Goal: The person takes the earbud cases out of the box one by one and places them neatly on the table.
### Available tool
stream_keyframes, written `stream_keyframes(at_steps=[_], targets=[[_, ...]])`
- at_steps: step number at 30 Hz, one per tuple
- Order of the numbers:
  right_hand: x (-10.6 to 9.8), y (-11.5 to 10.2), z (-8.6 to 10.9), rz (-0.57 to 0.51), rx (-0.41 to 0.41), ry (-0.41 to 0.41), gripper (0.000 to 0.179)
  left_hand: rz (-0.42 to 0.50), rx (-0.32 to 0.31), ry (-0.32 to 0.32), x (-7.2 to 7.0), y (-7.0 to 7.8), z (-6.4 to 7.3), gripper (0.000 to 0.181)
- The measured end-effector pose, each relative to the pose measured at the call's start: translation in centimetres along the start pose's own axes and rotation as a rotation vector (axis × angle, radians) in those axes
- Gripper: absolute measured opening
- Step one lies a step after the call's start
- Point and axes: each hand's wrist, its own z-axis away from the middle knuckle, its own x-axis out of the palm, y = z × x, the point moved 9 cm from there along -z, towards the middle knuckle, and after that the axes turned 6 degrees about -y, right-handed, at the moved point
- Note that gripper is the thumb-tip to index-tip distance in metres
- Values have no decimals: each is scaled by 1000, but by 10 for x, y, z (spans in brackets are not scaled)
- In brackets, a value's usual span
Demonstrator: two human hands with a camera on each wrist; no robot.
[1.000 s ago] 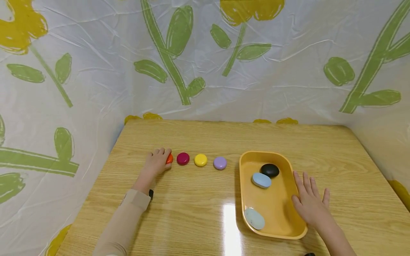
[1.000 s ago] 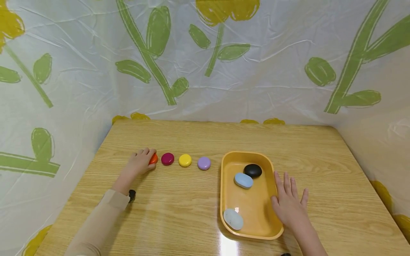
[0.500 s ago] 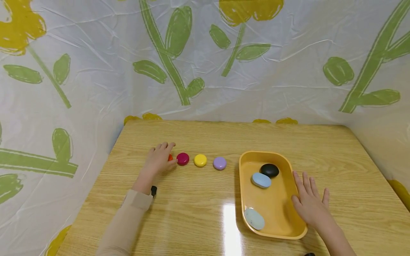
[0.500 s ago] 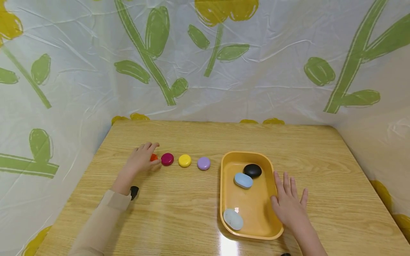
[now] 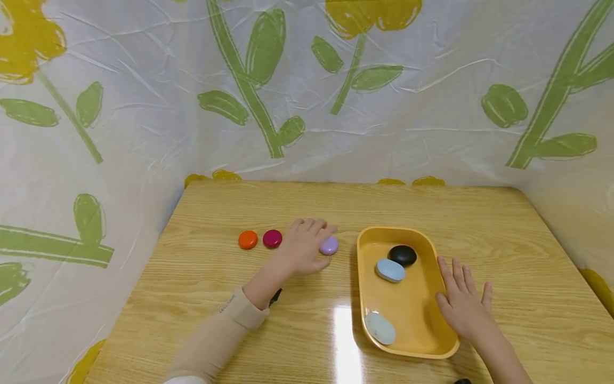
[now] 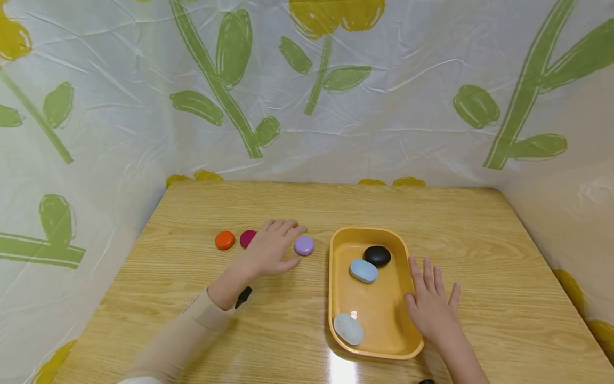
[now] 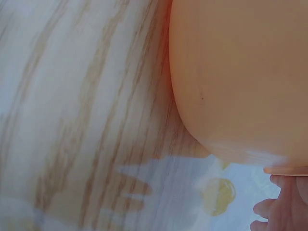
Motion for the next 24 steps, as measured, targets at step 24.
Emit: stream_keyframes(at_steps=[24], targets=[[1, 0, 0, 11, -11, 7, 65, -272, 511, -397, 72, 163, -14, 59]])
